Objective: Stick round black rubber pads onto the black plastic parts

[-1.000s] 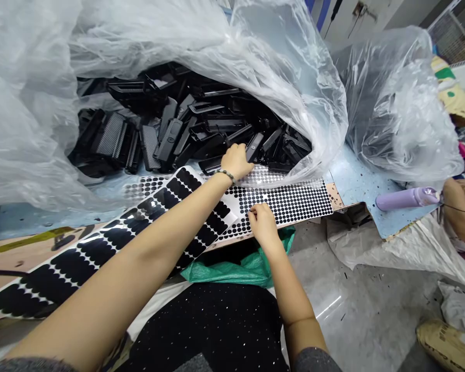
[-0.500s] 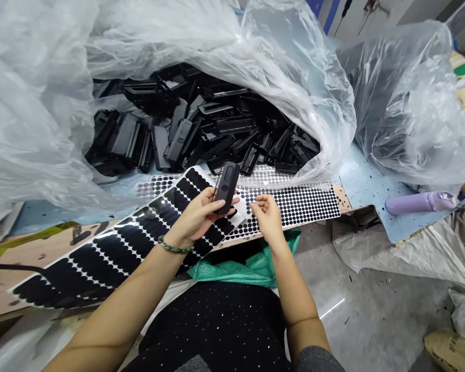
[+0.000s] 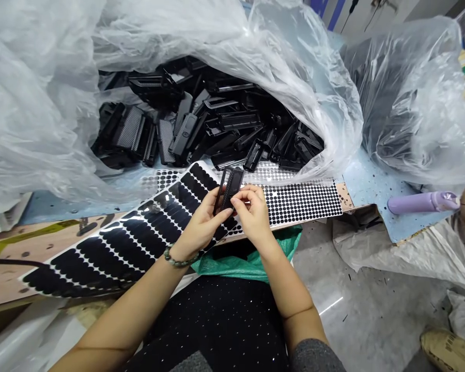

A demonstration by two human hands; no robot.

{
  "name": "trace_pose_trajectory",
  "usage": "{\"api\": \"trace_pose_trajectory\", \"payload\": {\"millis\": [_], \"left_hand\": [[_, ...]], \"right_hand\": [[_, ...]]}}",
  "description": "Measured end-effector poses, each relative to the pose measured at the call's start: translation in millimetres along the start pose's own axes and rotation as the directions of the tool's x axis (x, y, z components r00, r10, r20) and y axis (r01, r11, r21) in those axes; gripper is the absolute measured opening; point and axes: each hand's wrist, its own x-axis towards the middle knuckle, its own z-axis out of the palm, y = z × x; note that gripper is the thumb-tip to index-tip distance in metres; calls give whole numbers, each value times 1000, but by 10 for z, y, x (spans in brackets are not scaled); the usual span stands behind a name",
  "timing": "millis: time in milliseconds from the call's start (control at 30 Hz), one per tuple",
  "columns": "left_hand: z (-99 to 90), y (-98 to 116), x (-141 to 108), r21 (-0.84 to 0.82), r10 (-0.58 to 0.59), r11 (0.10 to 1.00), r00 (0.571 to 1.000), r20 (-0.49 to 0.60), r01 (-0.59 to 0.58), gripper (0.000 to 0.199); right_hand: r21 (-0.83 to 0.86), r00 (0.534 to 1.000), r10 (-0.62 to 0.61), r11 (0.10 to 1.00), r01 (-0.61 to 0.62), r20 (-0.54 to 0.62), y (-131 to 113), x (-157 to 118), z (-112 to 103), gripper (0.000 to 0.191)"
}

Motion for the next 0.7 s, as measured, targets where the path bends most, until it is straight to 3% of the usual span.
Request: {"api": "trace_pose_trajectory", "payload": {"millis": [167, 267, 333, 400, 467, 567, 700], "left_hand": [[-65, 33, -47, 112, 33, 993, 999, 10, -34, 47], [-159, 2, -44, 60, 3, 998, 999, -37, -1, 47], [-213, -51, -9, -34, -82, 996, 992, -91, 79, 45], [-238, -114, 49, -120, -205, 974, 971, -122, 190, 42], [-237, -161, 110, -162, -310, 944, 941, -133, 288, 38], [-220, -157, 154, -189, -379, 917, 914, -145, 350, 38], [-235, -20, 89, -180, -393, 910, 915, -87, 374, 47]], "right_hand": [[-55, 999, 15, 998, -18, -41, 79, 2, 10, 14], [-159, 997, 48, 986, -58, -62, 259, -28, 18, 24], [-290, 1000, 9, 957, -13, -15, 405, -77, 36, 24], [-420, 997, -51, 905, 74, 65, 529, -137, 61, 11], [-466, 987, -83, 874, 137, 135, 598, -186, 71, 7], [-310, 982, -64, 943, 118, 179, 578, -192, 12, 11], [51, 993, 46, 997, -52, 106, 379, -61, -177, 17]]}}
